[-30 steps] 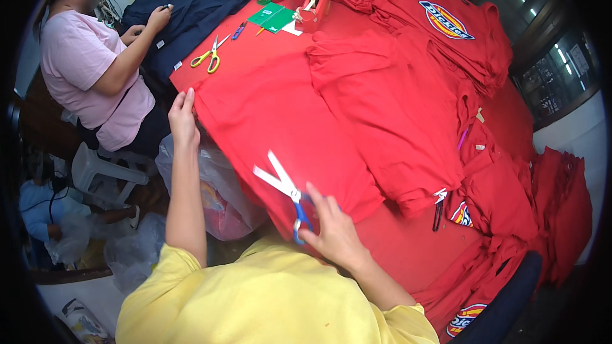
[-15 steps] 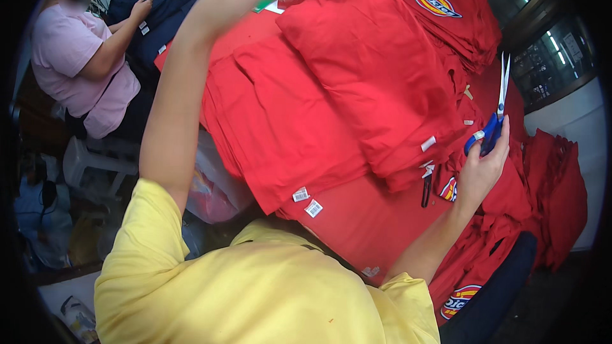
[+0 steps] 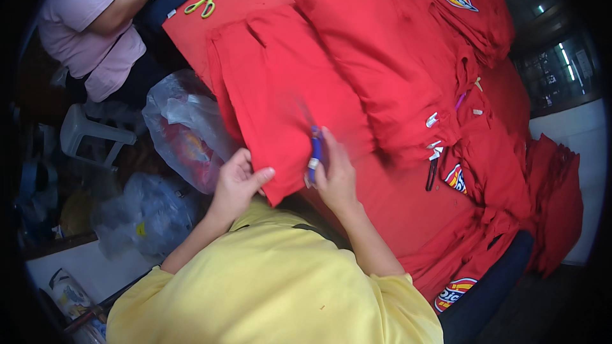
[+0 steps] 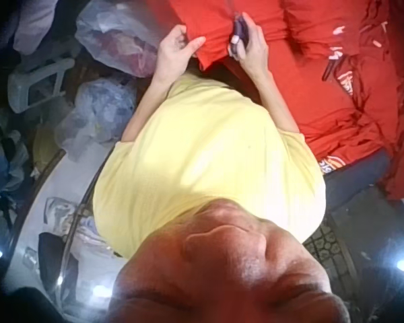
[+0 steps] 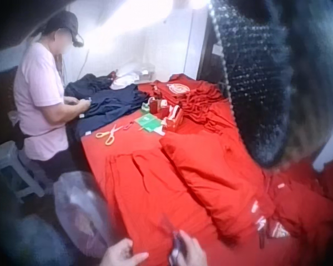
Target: The person cuts white tags off red garments using shears and moves the garments to a stack.
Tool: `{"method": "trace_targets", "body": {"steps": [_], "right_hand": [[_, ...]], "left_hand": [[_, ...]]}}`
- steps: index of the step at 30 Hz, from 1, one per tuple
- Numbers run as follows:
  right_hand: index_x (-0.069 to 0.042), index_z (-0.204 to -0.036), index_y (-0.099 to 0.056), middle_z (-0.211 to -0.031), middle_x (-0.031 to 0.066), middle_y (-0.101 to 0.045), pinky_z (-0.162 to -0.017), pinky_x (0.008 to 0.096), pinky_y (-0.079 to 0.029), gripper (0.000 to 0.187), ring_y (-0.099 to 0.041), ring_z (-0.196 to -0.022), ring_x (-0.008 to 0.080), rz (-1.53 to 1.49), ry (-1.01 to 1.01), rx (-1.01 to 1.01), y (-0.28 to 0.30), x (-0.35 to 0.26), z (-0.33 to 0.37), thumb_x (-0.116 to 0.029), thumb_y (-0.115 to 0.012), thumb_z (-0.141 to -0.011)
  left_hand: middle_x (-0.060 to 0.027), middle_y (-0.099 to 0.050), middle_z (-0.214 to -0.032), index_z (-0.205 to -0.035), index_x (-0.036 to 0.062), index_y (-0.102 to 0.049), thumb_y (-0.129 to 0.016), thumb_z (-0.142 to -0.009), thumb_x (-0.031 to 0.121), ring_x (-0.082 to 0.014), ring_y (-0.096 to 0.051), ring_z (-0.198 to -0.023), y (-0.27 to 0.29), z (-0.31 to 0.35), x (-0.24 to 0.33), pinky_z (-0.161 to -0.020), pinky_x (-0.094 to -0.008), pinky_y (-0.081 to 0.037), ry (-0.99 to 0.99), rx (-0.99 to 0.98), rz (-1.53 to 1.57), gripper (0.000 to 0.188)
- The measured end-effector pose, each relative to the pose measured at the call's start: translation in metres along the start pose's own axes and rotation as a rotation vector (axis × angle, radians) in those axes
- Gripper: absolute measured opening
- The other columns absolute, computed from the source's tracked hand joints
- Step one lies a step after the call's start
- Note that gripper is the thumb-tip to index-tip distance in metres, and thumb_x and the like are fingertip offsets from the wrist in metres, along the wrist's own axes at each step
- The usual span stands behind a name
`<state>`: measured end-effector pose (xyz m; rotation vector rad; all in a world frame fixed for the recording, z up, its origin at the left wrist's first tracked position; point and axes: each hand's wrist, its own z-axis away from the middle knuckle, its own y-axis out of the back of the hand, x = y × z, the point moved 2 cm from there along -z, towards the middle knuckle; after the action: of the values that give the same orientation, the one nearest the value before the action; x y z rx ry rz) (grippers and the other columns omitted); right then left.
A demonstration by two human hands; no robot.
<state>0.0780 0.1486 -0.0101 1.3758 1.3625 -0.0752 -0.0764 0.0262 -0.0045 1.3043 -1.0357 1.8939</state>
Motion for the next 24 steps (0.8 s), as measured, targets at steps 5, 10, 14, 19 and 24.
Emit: {"method": "trace_targets", "body": {"steps": [5,10,14,19,24], "right_hand": [[-0.005,-0.137,-0.041,-0.11,0.019,-0.057,-0.084,0.0388,-0.047,0.06,-0.059,-0.097,0.0331,0.082,-0.392,-0.136,0.016,0.007,0.034,-0.004,-0.058,-0.08],[-0.003,-0.136,-0.043,-0.105,0.0185,-0.057,-0.08,0.0372,-0.048,0.058,-0.06,-0.088,0.0306,-0.075,-0.401,-0.014,0.014,-0.002,0.059,-0.007,-0.061,-0.081],[0.0,-0.137,-0.042,-0.108,0.0137,-0.058,-0.079,0.0308,-0.05,0.058,-0.061,-0.093,0.0182,-0.413,-0.414,0.026,0.008,-0.039,0.071,-0.001,-0.064,-0.083],[0.001,-0.139,-0.038,-0.11,0.0106,-0.054,-0.083,0.0288,-0.051,0.059,-0.059,-0.097,0.015,-0.524,-0.381,-0.002,0.0,-0.066,0.077,0.003,-0.062,-0.086],[0.002,-0.141,-0.034,-0.11,0.0107,-0.053,-0.08,0.0284,-0.052,0.056,-0.06,-0.096,0.0147,-0.686,-0.52,-0.054,-0.009,-0.068,0.089,0.004,-0.055,-0.09]], "left_hand": [[-0.012,-0.067,-0.072,-0.097,-0.0017,-0.061,-0.052,-0.096,0.024,-0.0217,-0.068,-0.062,0.023,0.023,-0.075,-0.056,-0.0308,-0.054,0.454,-0.201,-0.313,0.027],[-0.0253,-0.063,-0.072,-0.072,-0.0015,-0.062,-0.042,-0.098,0.034,-0.0415,-0.063,-0.073,0.026,0.01,-0.017,-0.07,-0.0495,-0.051,0.109,-0.499,-1.349,0.048],[-0.0226,-0.064,-0.078,-0.07,0.001,-0.06,-0.05,-0.096,0.032,-0.0319,-0.066,-0.079,0.021,-0.01,0.034,-0.069,-0.0392,-0.052,-0.41,-0.241,-1.161,0.042],[-0.0048,-0.058,-0.122,-0.131,0.0107,-0.044,-0.058,-0.093,0.019,-0.0233,-0.06,-0.106,0.023,-0.068,0.038,-0.088,-0.0414,-0.05,0.321,-0.282,0.403,0.041],[-0.006,-0.042,-0.139,-0.146,0.0151,-0.024,-0.052,-0.085,-0.005,-0.0221,-0.047,-0.124,0.016,-0.06,0.024,-0.097,-0.0417,-0.045,0.274,-0.395,0.264,0.07]]}}
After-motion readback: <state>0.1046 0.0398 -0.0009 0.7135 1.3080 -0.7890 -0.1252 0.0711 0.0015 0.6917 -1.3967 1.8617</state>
